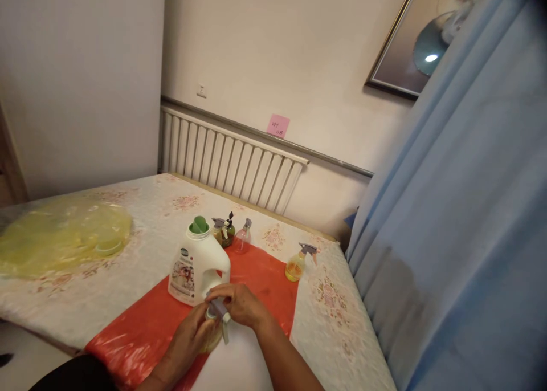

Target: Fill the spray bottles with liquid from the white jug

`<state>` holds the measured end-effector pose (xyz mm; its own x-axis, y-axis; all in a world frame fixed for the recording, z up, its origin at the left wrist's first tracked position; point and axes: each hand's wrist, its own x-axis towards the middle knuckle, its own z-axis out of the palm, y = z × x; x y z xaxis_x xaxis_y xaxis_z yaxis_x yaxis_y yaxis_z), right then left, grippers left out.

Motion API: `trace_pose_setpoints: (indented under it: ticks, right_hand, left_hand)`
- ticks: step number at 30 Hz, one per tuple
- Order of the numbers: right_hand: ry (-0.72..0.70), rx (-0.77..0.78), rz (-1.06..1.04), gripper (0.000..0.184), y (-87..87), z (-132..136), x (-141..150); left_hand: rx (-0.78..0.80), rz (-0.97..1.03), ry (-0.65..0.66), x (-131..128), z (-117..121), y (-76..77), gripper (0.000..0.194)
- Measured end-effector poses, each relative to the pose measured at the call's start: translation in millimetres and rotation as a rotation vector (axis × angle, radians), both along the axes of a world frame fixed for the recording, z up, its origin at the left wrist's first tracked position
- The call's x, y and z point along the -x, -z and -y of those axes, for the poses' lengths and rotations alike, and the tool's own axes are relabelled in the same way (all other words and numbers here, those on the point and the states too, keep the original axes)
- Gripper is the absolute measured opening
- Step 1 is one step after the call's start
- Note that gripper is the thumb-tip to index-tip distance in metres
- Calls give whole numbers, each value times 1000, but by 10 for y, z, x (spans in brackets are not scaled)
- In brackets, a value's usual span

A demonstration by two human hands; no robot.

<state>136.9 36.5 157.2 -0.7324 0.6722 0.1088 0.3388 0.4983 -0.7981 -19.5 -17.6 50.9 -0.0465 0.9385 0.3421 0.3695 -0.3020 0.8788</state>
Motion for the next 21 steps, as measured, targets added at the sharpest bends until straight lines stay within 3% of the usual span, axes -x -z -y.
trace_pose_setpoints:
  ticks: [10, 21]
  right_hand:
    - [84, -49, -26, 48, 208, -10, 56]
    - [269, -132, -115, 40, 349, 176, 132]
  left_hand:
    - [-36, -22, 28, 48, -24, 50, 33]
    - [-49, 20, 4, 35, -42, 128, 36]
